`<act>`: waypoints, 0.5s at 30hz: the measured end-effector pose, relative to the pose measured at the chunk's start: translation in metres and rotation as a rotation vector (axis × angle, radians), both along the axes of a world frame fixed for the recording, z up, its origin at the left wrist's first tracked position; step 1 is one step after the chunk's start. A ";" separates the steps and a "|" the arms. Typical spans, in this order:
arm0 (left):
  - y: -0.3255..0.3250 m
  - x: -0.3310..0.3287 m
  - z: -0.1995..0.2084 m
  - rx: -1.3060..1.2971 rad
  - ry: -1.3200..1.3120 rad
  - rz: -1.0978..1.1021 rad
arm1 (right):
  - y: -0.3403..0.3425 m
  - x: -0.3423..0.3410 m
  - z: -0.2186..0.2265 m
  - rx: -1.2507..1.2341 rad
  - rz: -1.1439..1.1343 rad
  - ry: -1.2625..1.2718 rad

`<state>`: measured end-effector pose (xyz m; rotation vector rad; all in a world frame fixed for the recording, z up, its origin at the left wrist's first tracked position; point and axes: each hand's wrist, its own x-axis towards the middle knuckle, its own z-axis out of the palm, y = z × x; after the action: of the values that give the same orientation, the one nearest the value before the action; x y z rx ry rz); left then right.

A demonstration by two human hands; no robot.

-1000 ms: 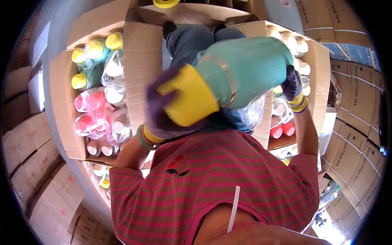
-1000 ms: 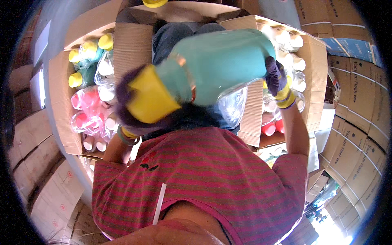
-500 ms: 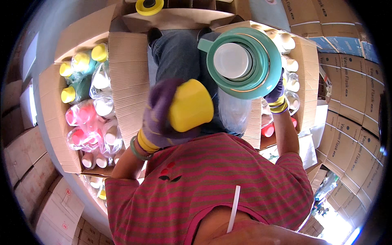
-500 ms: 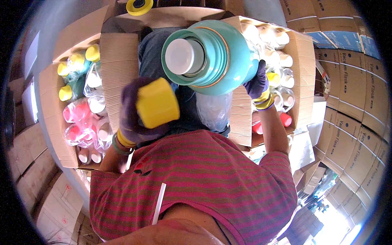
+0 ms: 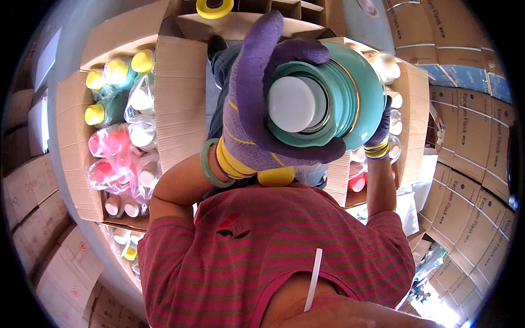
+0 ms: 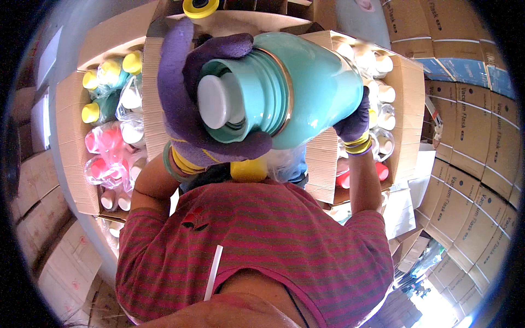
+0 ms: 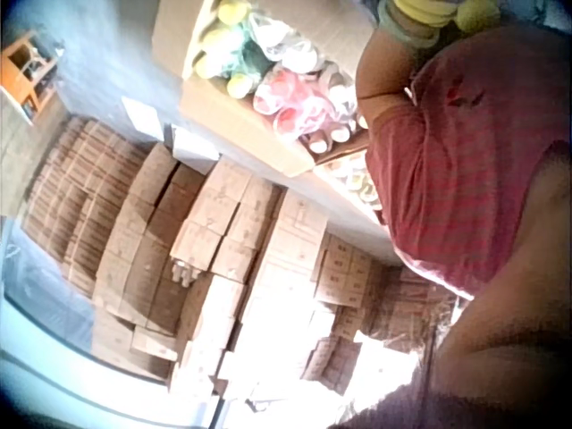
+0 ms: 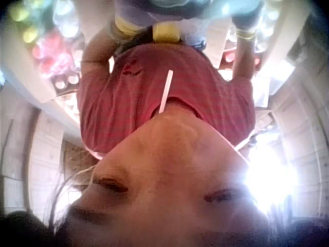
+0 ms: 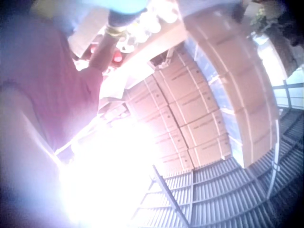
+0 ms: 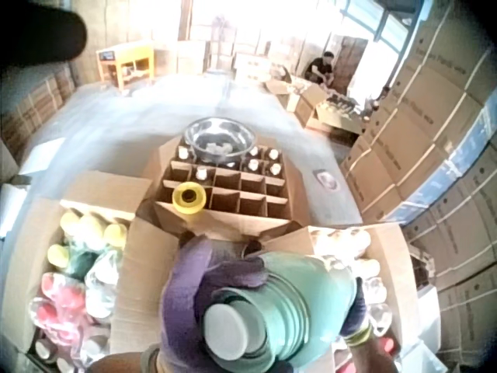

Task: The person sits on the floor surrounded by cardboard boxes and assembles plastic containers. They pick up container bodies, lids, and black rubber seals, then insert the seals into the lids and screw the lids onto the bodies. The person handles multiple containers of different colors, including beige and green, and places the assembled units back into the boxes.

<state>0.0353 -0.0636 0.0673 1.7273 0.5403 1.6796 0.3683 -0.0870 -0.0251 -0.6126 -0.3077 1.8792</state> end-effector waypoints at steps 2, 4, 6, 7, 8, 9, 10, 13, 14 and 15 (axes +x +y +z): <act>0.008 -0.002 -0.005 0.103 0.001 -0.040 | -0.009 0.036 -0.050 -0.108 -0.012 -0.036; 0.016 -0.011 -0.016 0.170 0.064 -0.078 | -0.017 0.051 -0.078 -0.165 -0.015 -0.103; 0.008 -0.021 -0.014 0.111 0.130 -0.087 | -0.015 0.043 -0.073 -0.145 -0.009 -0.108; 0.005 -0.014 -0.001 0.097 0.072 -0.069 | -0.013 0.033 -0.059 -0.125 -0.003 -0.110; 0.003 -0.013 0.004 0.079 0.032 -0.068 | -0.009 0.024 -0.047 -0.101 0.004 -0.116; 0.000 -0.011 0.011 0.062 -0.006 -0.074 | -0.009 0.017 -0.037 -0.084 0.009 -0.120; -0.002 -0.013 0.015 0.041 -0.025 -0.097 | -0.008 0.012 -0.030 -0.064 0.015 -0.130; -0.003 -0.016 0.010 0.037 -0.056 -0.203 | -0.006 -0.002 -0.013 -0.026 0.040 -0.142; -0.001 -0.018 0.010 0.056 -0.065 -0.229 | -0.006 -0.007 -0.008 -0.010 0.054 -0.150; 0.001 -0.019 0.009 0.073 -0.076 -0.257 | -0.006 -0.011 -0.004 -0.005 0.067 -0.153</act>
<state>0.0158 -0.0628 0.0761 1.6957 0.2142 1.5897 0.3570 -0.0927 -0.0286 -0.7595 -0.4278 1.9008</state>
